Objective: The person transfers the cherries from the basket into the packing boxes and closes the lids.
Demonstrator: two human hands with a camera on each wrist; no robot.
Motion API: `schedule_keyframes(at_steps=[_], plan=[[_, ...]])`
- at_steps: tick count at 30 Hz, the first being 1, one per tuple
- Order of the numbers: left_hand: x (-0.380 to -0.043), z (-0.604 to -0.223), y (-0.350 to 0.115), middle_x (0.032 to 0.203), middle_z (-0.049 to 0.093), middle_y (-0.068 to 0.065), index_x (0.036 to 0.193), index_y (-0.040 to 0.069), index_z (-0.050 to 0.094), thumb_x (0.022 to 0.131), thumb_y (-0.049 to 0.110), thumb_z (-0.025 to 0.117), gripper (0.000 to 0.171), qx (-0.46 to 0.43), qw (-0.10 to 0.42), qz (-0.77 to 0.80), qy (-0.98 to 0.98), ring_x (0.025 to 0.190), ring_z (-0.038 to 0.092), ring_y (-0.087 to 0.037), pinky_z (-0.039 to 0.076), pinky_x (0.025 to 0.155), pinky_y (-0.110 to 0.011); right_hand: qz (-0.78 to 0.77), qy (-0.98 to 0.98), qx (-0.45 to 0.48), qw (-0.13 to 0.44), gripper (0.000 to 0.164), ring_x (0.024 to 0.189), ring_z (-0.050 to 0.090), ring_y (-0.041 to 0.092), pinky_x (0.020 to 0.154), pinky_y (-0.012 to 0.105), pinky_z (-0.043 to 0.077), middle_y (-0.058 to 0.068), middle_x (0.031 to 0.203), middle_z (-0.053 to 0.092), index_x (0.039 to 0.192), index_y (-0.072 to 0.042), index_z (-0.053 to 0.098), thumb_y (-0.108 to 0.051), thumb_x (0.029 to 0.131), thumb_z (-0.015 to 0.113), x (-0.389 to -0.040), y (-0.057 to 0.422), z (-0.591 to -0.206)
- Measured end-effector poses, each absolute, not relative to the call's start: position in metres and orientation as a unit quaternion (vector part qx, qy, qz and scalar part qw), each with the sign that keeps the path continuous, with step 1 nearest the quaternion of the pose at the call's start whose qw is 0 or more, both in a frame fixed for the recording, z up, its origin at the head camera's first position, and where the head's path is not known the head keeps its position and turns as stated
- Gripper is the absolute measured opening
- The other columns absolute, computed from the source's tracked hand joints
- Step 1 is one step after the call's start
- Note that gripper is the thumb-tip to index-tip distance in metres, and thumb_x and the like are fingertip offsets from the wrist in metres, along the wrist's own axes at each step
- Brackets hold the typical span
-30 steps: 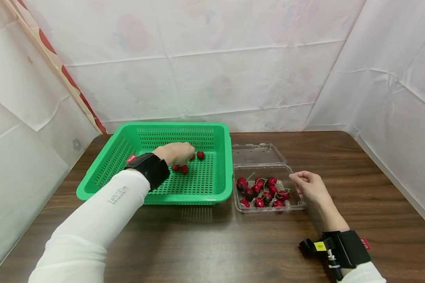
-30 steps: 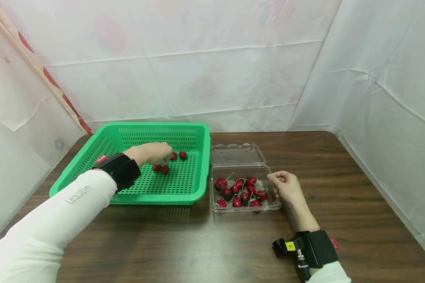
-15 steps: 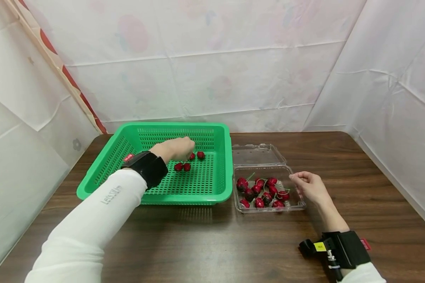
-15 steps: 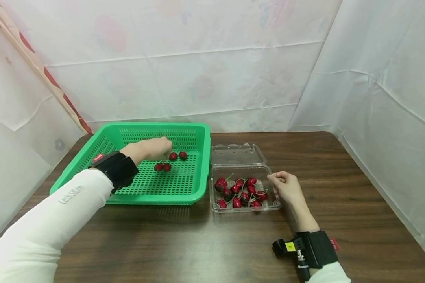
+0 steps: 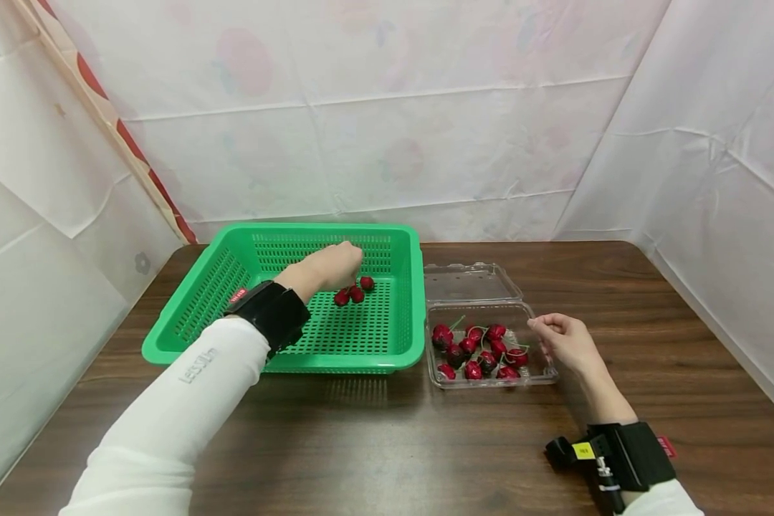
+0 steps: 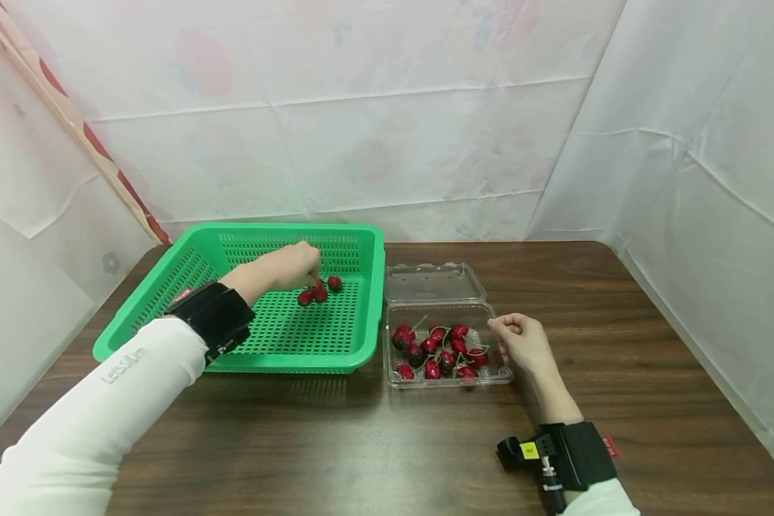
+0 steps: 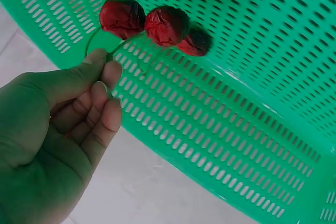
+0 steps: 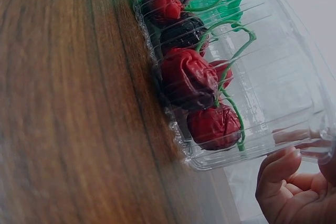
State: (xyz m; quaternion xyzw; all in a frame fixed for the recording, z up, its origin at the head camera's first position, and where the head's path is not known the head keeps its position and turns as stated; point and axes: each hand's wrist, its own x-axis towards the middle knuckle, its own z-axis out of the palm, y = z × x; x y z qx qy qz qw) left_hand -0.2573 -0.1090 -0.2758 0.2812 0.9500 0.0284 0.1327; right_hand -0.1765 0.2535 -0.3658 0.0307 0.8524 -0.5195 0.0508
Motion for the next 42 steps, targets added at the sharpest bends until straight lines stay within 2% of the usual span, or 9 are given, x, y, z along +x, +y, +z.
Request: schedule_keyframes(at_steps=[9,16,21,24,28,31,36,37,42], plan=[[-0.253,-0.264,-0.103,0.058,0.011,0.001,0.054,0.016,0.021,0.085,-0.002,0.050,0.046,0.282,0.091,0.078,0.952,0.053,0.010,-0.014,0.017,0.051,-0.028,-0.521,0.852,0.030,0.053,0.038,0.048,0.044,0.009,0.045,0.026,0.041,0.000,0.059,0.047,0.101,0.011,0.047,-0.026,0.091,0.050,-0.177,0.254,-0.366],[-0.248,-0.247,-0.101,0.060,0.010,0.000,0.056,0.015,0.019,0.082,-0.009,0.044,0.044,0.302,0.061,0.129,0.943,0.056,0.009,-0.015,0.015,0.054,-0.030,-0.521,0.851,0.033,0.053,0.040,0.048,0.044,0.009,0.046,0.026,0.041,-0.001,0.059,0.047,0.102,0.011,0.047,-0.027,0.091,0.050,-0.177,0.254,-0.366],[-0.245,-0.236,-0.099,0.053,0.039,0.000,0.052,0.009,0.046,0.084,-0.006,0.050,0.036,0.316,0.033,0.152,0.936,0.054,0.023,-0.009,0.029,0.056,-0.026,-0.524,0.850,0.032,0.052,0.039,0.048,0.044,0.009,0.045,0.026,0.041,-0.001,0.058,0.047,0.101,0.011,0.047,-0.026,0.091,0.050,-0.178,0.255,-0.366],[-0.242,-0.231,-0.097,0.064,0.059,-0.007,0.065,0.004,0.064,0.085,-0.004,0.052,0.025,0.319,0.010,0.169,0.932,0.057,0.042,-0.008,0.040,0.064,-0.026,-0.525,0.849,0.032,0.052,0.039,0.048,0.044,0.009,0.045,0.026,0.041,-0.001,0.059,0.047,0.101,0.011,0.047,-0.026,0.091,0.050,-0.178,0.255,-0.367],[-0.236,-0.226,-0.089,0.079,0.066,-0.012,0.081,0.000,0.070,0.085,-0.002,0.054,0.017,0.320,-0.011,0.189,0.928,0.070,0.060,-0.018,0.047,0.072,-0.029,-0.525,0.849,0.031,0.052,0.038,0.048,0.044,0.009,0.045,0.026,0.041,-0.001,0.059,0.047,0.101,0.011,0.047,-0.025,0.091,0.050,-0.178,0.255,-0.367],[-0.228,-0.223,-0.081,0.087,0.066,-0.013,0.089,-0.001,0.069,0.085,0.000,0.056,0.014,0.316,-0.013,0.200,0.927,0.077,0.062,-0.020,0.046,0.079,-0.032,-0.524,0.849,0.031,0.052,0.038,0.048,0.044,0.009,0.045,0.026,0.042,0.000,0.059,0.047,0.101,0.011,0.047,-0.026,0.091,0.050,-0.179,0.255,-0.367],[-0.215,-0.220,-0.068,0.084,0.065,-0.010,0.087,0.001,0.069,0.085,0.001,0.056,0.013,0.312,-0.018,0.221,0.924,0.068,0.058,-0.015,0.045,0.072,-0.029,-0.526,0.848,0.029,0.050,0.038,0.047,0.043,0.009,0.045,0.026,0.041,0.000,0.058,0.047,0.101,0.012,0.047,-0.025,0.091,0.050,-0.179,0.254,-0.367],[-0.212,-0.220,-0.066,0.083,0.065,-0.010,0.087,0.001,0.069,0.085,0.001,0.056,0.013,0.311,-0.023,0.227,0.922,0.067,0.057,-0.015,0.045,0.066,-0.027,-0.527,0.848,0.029,0.050,0.038,0.047,0.043,0.009,0.045,0.026,0.042,0.000,0.058,0.046,0.101,0.012,0.047,-0.025,0.091,0.050,-0.179,0.253,-0.367],[-0.198,-0.224,-0.056,0.083,0.065,-0.009,0.089,0.000,0.069,0.085,0.002,0.057,0.013,0.311,-0.067,0.249,0.915,0.068,0.058,-0.014,0.046,0.067,-0.024,-0.528,0.847,0.028,0.050,0.036,0.048,0.043,0.009,0.046,0.025,0.042,0.000,0.059,0.046,0.101,0.012,0.048,-0.023,0.091,0.050,-0.179,0.252,-0.367]])
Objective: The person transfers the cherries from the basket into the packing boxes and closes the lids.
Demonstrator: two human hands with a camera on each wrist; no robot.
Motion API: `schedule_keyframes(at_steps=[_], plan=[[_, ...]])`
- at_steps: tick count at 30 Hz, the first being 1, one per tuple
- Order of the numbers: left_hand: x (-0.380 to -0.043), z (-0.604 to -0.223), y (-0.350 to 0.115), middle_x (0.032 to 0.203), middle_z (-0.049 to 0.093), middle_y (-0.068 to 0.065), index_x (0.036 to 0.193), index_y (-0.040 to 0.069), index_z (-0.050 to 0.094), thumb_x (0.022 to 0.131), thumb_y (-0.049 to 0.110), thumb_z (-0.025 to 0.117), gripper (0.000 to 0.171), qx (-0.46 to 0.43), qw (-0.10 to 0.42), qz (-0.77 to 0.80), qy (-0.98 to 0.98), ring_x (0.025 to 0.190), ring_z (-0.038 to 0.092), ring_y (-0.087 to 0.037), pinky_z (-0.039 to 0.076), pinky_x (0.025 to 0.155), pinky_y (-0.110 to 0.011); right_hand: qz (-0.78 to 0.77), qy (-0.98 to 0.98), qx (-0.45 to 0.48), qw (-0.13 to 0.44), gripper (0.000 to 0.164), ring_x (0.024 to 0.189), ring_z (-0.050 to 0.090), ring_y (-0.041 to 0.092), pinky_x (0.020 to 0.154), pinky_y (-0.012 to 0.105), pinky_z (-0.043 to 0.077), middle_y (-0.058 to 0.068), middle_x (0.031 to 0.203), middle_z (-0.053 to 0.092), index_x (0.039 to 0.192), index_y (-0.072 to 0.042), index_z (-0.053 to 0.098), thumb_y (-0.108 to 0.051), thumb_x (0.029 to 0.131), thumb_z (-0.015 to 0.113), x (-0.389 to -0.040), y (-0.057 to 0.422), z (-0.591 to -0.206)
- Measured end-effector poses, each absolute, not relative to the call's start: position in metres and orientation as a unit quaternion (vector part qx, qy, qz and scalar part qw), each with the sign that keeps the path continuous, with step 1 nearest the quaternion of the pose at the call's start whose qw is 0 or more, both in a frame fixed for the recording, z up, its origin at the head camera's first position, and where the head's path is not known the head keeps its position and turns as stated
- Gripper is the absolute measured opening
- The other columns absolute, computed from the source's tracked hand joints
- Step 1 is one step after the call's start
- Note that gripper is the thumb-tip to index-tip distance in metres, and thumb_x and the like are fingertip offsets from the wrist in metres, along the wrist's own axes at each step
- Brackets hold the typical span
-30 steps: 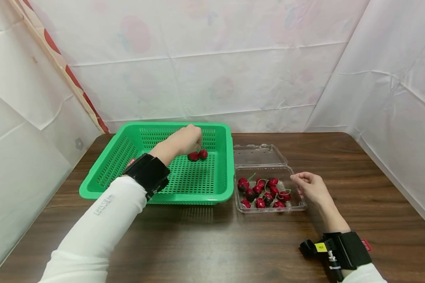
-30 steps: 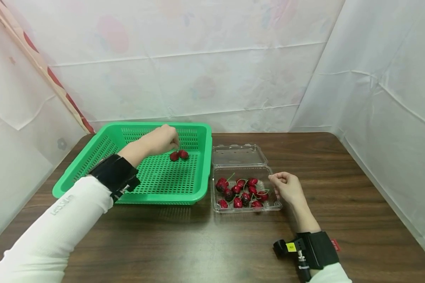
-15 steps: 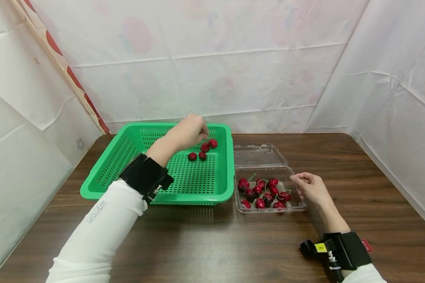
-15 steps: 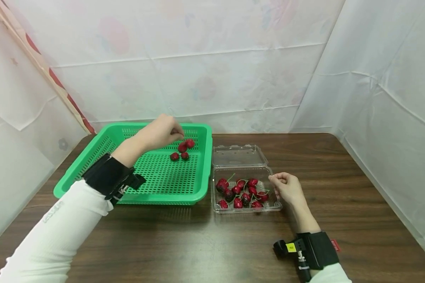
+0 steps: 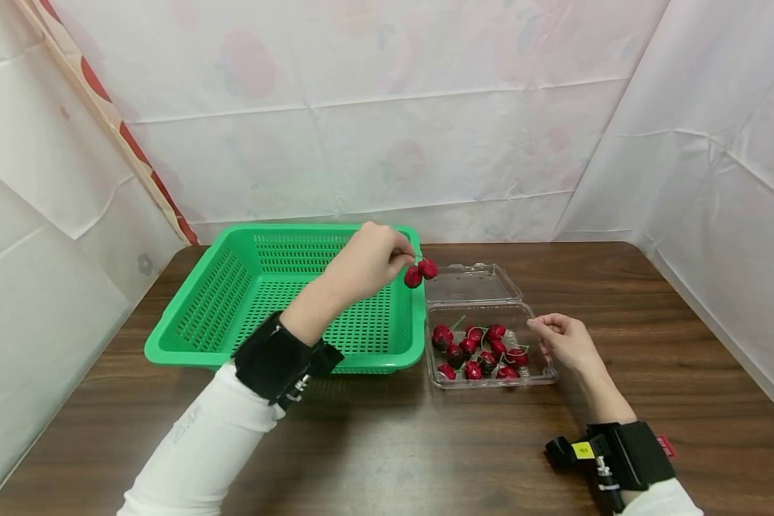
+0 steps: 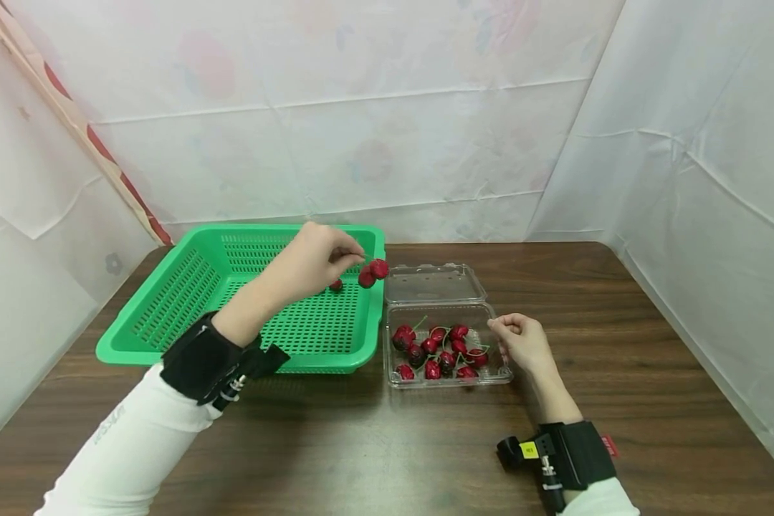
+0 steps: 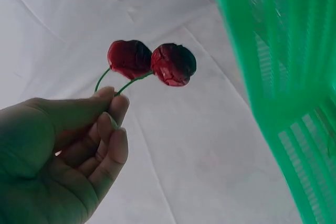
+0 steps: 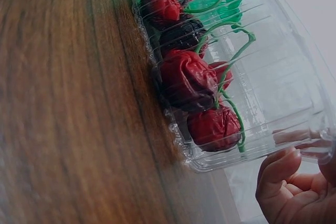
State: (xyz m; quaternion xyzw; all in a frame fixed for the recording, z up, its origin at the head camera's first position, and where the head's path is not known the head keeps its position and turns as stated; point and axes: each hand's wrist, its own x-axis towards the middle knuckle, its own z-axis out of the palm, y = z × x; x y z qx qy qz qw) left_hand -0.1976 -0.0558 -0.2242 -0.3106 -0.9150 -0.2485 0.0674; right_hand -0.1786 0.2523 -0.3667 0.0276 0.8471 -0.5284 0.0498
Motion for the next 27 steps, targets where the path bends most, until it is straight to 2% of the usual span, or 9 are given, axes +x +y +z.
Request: schedule_keyframes(at_steps=[8,19,27], plan=[[-0.174,-0.234,-0.042,0.080,0.065,-0.007,0.088,0.001,0.069,0.083,0.007,0.062,0.011,-0.290,0.107,-0.295,-0.904,0.064,0.056,-0.011,0.044,0.057,-0.019,-0.529,0.846,0.029,0.052,0.036,0.048,0.044,0.009,0.046,0.025,0.042,0.000,0.059,0.047,0.100,0.010,0.048,-0.024,0.091,0.051,-0.179,0.252,-0.366],[-0.155,-0.253,-0.028,0.081,0.066,-0.007,0.089,0.002,0.069,0.083,0.007,0.062,0.011,-0.264,0.122,-0.373,-0.881,0.058,0.054,-0.007,0.042,0.051,-0.017,-0.524,0.850,0.027,0.051,0.036,0.047,0.044,0.009,0.045,0.026,0.041,0.000,0.058,0.047,0.099,0.011,0.048,-0.025,0.091,0.050,-0.179,0.253,-0.367],[-0.148,-0.267,-0.012,0.078,0.066,-0.006,0.089,0.003,0.070,0.084,0.008,0.060,0.011,-0.256,0.130,-0.366,-0.885,0.051,0.048,-0.005,0.039,0.048,-0.016,-0.519,0.853,0.024,0.048,0.038,0.047,0.044,0.010,0.045,0.026,0.041,0.000,0.058,0.047,0.099,0.011,0.048,-0.027,0.091,0.050,-0.180,0.253,-0.368]])
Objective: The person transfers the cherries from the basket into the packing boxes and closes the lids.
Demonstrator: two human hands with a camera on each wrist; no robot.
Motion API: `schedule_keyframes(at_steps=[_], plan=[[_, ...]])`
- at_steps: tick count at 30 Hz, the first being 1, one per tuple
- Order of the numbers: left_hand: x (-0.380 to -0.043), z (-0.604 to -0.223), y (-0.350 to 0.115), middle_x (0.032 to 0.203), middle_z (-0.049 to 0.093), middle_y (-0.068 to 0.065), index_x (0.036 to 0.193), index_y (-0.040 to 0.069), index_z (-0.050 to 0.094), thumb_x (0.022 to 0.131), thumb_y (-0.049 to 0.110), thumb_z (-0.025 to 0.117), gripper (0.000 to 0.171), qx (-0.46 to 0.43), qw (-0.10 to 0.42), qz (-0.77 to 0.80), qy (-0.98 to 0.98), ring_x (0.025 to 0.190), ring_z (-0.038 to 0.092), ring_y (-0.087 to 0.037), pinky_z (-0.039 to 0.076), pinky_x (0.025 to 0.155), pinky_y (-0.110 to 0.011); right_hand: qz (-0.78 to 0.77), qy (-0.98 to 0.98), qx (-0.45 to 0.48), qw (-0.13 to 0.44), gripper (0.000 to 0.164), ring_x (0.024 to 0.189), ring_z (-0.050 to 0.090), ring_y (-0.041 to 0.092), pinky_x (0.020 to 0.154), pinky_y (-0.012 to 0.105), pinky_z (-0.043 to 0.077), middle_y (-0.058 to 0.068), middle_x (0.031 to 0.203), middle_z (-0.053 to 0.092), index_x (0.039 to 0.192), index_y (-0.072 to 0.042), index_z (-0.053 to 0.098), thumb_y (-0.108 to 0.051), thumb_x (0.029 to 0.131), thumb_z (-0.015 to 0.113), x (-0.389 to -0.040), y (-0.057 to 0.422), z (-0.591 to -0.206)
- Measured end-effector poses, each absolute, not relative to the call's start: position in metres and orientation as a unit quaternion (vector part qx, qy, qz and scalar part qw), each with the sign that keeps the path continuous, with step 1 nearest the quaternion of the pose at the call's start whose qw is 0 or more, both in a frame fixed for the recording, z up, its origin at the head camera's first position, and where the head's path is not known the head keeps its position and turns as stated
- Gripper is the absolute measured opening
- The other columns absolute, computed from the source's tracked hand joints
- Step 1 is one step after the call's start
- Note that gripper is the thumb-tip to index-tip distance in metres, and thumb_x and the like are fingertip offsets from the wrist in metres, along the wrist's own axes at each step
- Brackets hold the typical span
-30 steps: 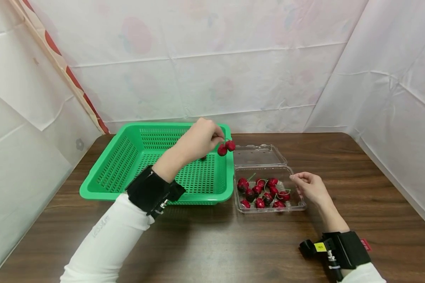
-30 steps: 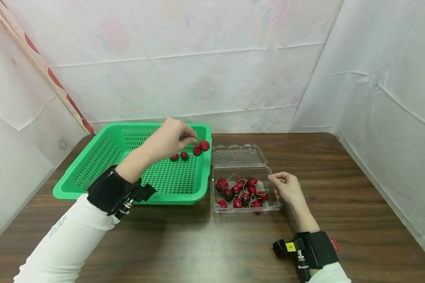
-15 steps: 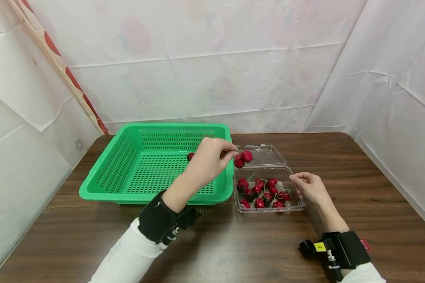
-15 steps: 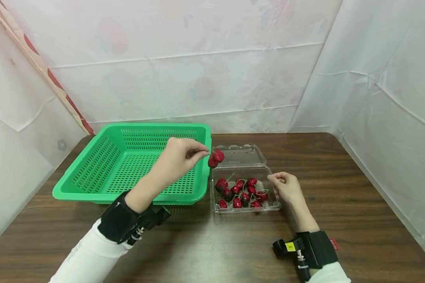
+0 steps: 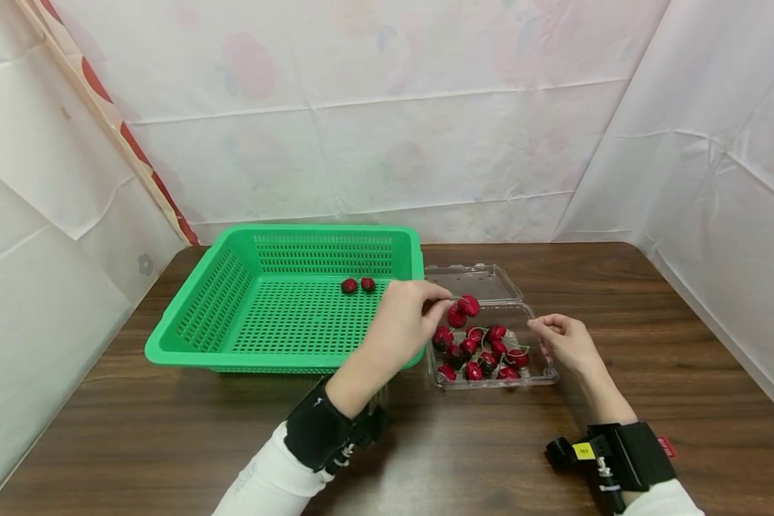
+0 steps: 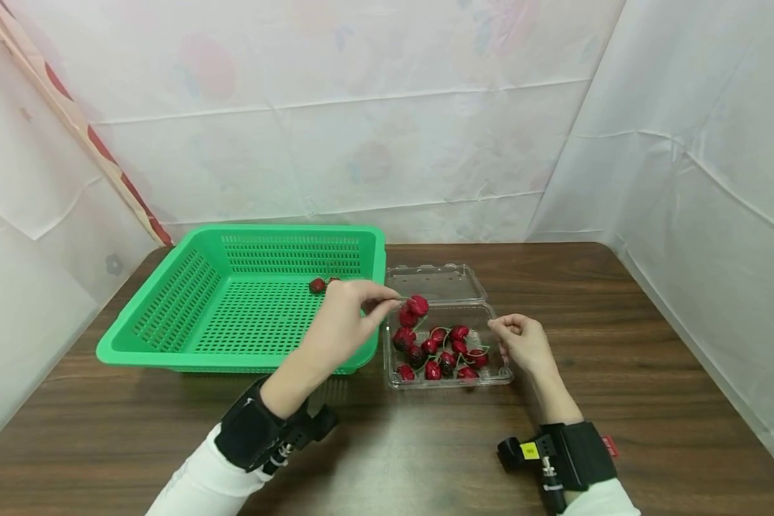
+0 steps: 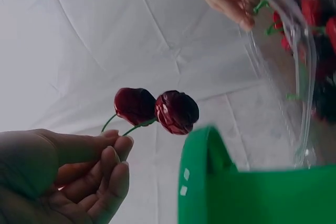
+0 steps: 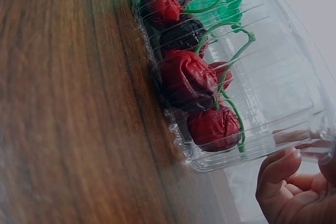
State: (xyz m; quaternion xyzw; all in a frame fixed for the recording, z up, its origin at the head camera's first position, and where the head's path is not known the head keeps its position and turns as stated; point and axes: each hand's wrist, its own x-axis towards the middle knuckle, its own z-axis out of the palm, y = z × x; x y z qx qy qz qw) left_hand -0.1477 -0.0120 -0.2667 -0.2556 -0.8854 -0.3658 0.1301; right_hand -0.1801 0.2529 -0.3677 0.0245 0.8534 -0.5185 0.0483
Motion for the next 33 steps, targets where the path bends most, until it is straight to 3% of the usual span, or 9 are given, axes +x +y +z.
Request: schedule_keyframes(at_steps=[8,16,24,33], plan=[[-0.142,-0.278,0.008,0.084,0.067,-0.004,0.091,0.006,0.070,0.085,0.011,0.060,0.012,-0.259,0.144,-0.328,-0.897,0.064,0.059,-0.008,0.042,0.056,-0.014,-0.521,0.851,0.026,0.051,0.040,0.046,0.044,0.010,0.045,0.027,0.042,0.000,0.057,0.047,0.100,0.011,0.048,-0.027,0.091,0.051,-0.180,0.253,-0.367],[-0.135,-0.290,0.029,0.084,0.066,0.001,0.090,0.011,0.070,0.086,0.014,0.059,0.012,-0.265,0.165,-0.245,-0.918,0.072,0.061,-0.008,0.046,0.064,-0.018,-0.522,0.851,0.027,0.050,0.039,0.046,0.044,0.010,0.045,0.027,0.041,0.000,0.057,0.047,0.099,0.011,0.048,-0.027,0.091,0.051,-0.180,0.252,-0.368],[-0.136,-0.302,0.043,0.074,0.062,0.001,0.083,0.011,0.070,0.085,0.014,0.060,0.011,-0.267,0.192,-0.184,-0.926,0.067,0.059,-0.009,0.046,0.055,-0.017,-0.522,0.851,0.027,0.045,0.038,0.046,0.043,0.009,0.044,0.026,0.041,0.000,0.057,0.046,0.099,0.011,0.048,-0.026,0.091,0.051,-0.181,0.252,-0.369],[-0.149,-0.311,0.051,0.077,0.065,0.002,0.082,0.013,0.071,0.086,0.010,0.056,0.016,-0.246,0.154,-0.168,-0.942,0.064,0.060,-0.010,0.045,0.049,-0.019,-0.523,0.851,0.027,0.045,0.037,0.046,0.043,0.009,0.044,0.026,0.041,0.000,0.058,0.047,0.099,0.010,0.048,-0.025,0.091,0.051,-0.180,0.251,-0.369]])
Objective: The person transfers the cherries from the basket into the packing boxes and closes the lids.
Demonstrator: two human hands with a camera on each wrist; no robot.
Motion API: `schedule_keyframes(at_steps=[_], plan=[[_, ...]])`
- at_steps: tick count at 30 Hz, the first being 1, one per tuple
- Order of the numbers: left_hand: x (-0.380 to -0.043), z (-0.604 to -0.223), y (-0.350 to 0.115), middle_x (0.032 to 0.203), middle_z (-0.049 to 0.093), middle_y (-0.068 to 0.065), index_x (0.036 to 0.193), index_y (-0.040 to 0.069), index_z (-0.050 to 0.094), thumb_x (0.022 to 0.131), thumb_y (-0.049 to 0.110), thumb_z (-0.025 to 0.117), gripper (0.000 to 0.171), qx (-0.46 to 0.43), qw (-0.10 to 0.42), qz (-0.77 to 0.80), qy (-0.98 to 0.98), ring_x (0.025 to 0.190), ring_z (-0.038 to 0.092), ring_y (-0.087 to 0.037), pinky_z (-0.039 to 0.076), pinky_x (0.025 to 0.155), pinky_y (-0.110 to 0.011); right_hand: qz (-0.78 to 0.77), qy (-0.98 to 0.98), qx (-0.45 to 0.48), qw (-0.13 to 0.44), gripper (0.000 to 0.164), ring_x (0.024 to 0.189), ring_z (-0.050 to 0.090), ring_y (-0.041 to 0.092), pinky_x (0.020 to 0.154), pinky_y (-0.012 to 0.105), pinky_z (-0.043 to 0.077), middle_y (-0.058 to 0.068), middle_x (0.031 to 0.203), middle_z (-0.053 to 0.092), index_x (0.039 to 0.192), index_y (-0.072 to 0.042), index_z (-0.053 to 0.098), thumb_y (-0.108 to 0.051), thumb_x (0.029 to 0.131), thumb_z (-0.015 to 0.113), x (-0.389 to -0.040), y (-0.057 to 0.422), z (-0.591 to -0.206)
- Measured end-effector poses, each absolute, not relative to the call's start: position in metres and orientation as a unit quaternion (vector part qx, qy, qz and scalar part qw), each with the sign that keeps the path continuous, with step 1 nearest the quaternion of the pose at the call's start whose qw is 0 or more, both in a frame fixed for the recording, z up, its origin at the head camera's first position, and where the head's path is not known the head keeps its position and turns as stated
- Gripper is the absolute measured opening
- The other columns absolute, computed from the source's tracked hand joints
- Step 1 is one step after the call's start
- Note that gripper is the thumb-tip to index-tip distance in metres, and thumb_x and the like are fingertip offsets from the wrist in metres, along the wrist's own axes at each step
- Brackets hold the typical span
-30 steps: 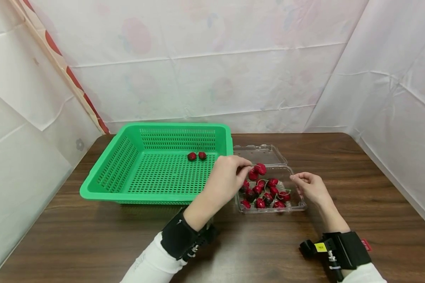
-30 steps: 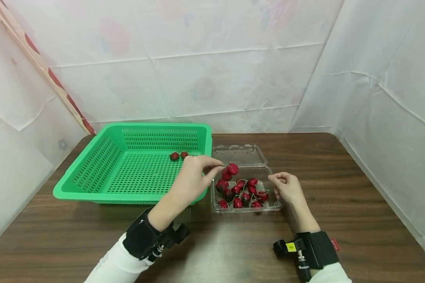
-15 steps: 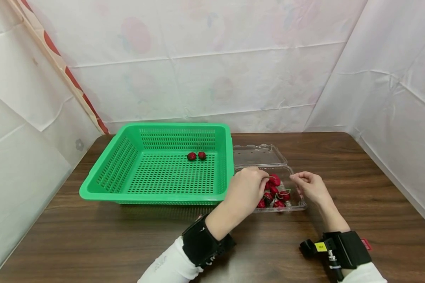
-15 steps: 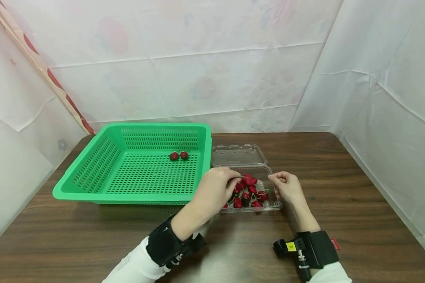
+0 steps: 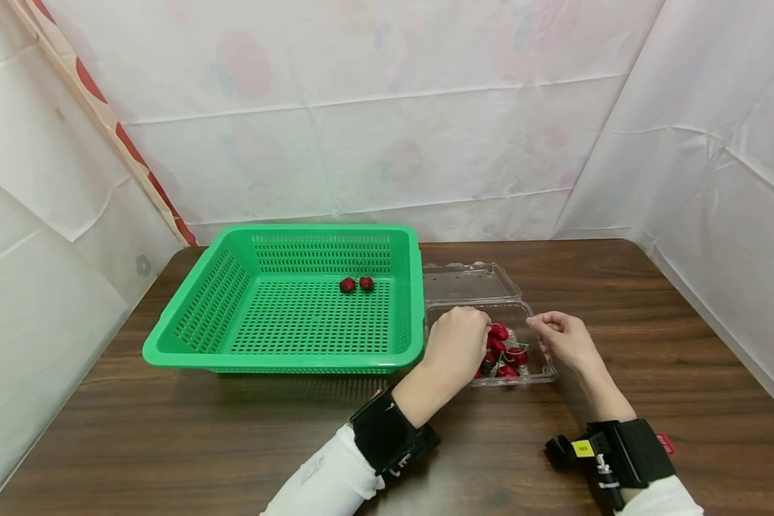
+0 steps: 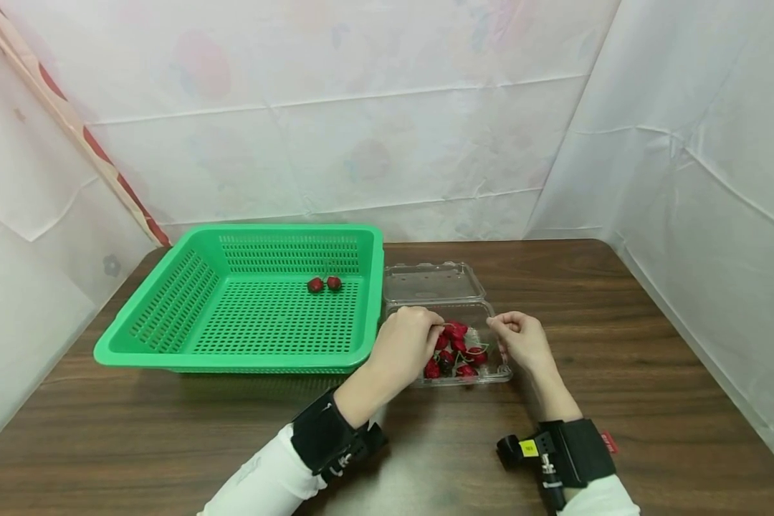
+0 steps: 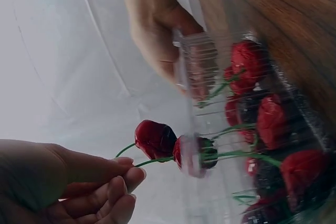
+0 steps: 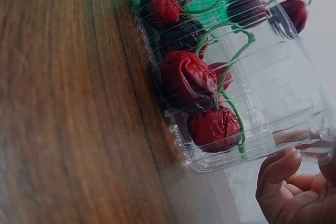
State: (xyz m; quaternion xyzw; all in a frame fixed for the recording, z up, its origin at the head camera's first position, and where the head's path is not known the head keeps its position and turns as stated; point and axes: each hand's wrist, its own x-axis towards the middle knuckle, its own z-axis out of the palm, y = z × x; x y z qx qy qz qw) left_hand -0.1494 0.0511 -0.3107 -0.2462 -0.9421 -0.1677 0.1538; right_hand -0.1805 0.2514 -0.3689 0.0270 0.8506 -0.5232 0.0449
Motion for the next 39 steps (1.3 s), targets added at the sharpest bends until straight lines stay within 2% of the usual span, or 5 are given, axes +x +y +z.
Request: schedule_keyframes(at_steps=[9,18,23,29,39], plan=[[-0.161,-0.321,0.055,0.065,0.061,0.001,0.067,0.013,0.066,0.085,0.009,0.057,0.021,-0.220,0.113,-0.178,-0.952,0.051,0.056,-0.011,0.039,0.040,-0.020,-0.520,0.852,0.028,0.048,0.036,0.045,0.043,0.009,0.044,0.026,0.041,0.000,0.057,0.046,0.101,0.011,0.048,-0.023,0.091,0.050,-0.181,0.251,-0.368],[-0.166,-0.327,0.060,0.048,0.044,0.000,0.053,0.012,0.046,0.085,0.007,0.056,0.034,-0.196,0.063,-0.180,-0.962,0.040,0.044,-0.009,0.028,0.036,-0.019,-0.524,0.850,0.031,0.051,0.038,0.045,0.043,0.009,0.044,0.027,0.041,-0.001,0.056,0.047,0.103,0.012,0.048,-0.024,0.091,0.051,-0.181,0.252,-0.369],[-0.169,-0.329,0.062,0.049,0.044,-0.001,0.055,0.012,0.049,0.085,0.007,0.056,0.031,-0.171,0.055,-0.178,-0.968,0.040,0.045,-0.010,0.028,0.035,-0.019,-0.526,0.848,0.035,0.051,0.039,0.046,0.044,0.009,0.045,0.026,0.041,0.000,0.058,0.047,0.103,0.011,0.048,-0.026,0.091,0.051,-0.181,0.252,-0.369],[-0.173,-0.332,0.063,0.047,0.043,-0.001,0.052,0.013,0.044,0.086,0.009,0.055,0.037,-0.147,0.053,-0.176,-0.972,0.039,0.043,-0.011,0.029,0.036,-0.019,-0.525,0.849,0.038,0.053,0.040,0.047,0.043,0.009,0.045,0.026,0.041,0.000,0.058,0.047,0.102,0.009,0.047,-0.028,0.091,0.051,-0.180,0.252,-0.369],[-0.173,-0.334,0.063,0.051,0.048,-0.002,0.049,0.014,0.042,0.085,0.005,0.056,0.039,-0.144,0.070,-0.168,-0.973,0.047,0.052,-0.014,0.036,0.038,-0.020,-0.521,0.851,0.036,0.052,0.040,0.046,0.043,0.009,0.044,0.026,0.041,-0.001,0.057,0.046,0.102,0.011,0.048,-0.028,0.091,0.051,-0.181,0.252,-0.369]])
